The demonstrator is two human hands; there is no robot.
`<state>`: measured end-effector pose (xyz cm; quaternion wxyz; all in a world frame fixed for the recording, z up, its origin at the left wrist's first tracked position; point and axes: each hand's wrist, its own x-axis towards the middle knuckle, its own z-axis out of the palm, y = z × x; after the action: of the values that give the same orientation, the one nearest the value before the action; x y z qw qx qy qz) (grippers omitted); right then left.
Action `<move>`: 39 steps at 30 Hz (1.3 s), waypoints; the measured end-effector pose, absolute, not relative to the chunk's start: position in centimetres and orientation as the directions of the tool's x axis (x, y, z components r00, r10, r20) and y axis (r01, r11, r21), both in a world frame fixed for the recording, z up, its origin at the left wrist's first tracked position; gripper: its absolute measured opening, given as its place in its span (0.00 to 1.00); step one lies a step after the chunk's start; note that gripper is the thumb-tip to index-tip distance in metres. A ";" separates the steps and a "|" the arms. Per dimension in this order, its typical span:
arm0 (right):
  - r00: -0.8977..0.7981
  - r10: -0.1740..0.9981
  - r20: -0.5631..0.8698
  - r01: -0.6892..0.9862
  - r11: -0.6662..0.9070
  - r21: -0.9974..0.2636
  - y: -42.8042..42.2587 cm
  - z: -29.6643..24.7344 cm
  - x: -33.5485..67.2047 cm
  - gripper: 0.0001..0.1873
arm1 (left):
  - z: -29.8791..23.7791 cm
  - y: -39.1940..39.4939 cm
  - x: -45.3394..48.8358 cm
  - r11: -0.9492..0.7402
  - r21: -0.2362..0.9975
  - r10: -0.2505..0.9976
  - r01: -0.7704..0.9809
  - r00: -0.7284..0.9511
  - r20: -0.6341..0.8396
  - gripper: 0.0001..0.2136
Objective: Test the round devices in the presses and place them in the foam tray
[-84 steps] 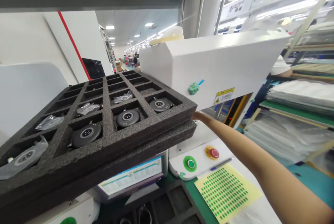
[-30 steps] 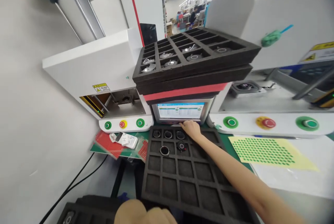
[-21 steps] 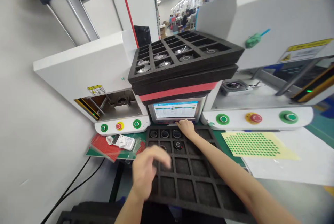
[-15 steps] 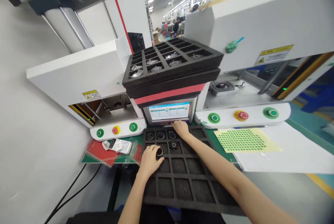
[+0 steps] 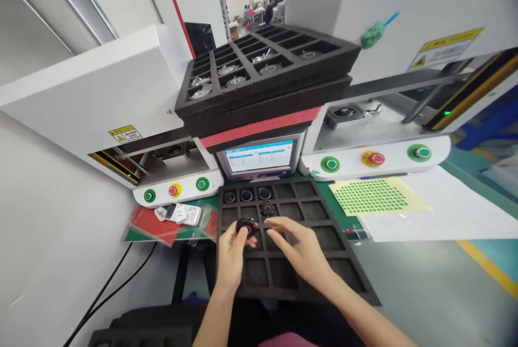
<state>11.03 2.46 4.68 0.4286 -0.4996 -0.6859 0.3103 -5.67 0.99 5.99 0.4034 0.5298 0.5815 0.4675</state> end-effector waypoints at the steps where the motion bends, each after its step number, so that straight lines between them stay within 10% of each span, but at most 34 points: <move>1: -0.115 0.947 0.299 0.374 0.320 -0.870 1.4 5.3 11.0 0.13 | 6.9 0.1 -5.1 0.006 0.978 0.995 0.210 -0.098 0.015 0.17; 9: 0.020 0.842 0.539 -0.011 0.539 -0.842 -1.2 10.8 11.1 0.10 | 11.2 -3.2 -3.8 -0.270 0.956 0.962 0.112 0.008 0.271 0.06; 39: -0.269 0.776 0.570 -0.119 0.561 -0.819 -0.5 11.5 13.9 0.07 | 11.6 -2.8 -4.8 -0.314 0.940 0.925 0.134 0.266 0.271 0.11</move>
<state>13.91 -0.47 11.51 0.5552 -0.2390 -0.6871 0.4031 -4.75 -2.77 11.63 0.4313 0.6686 0.3960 0.4583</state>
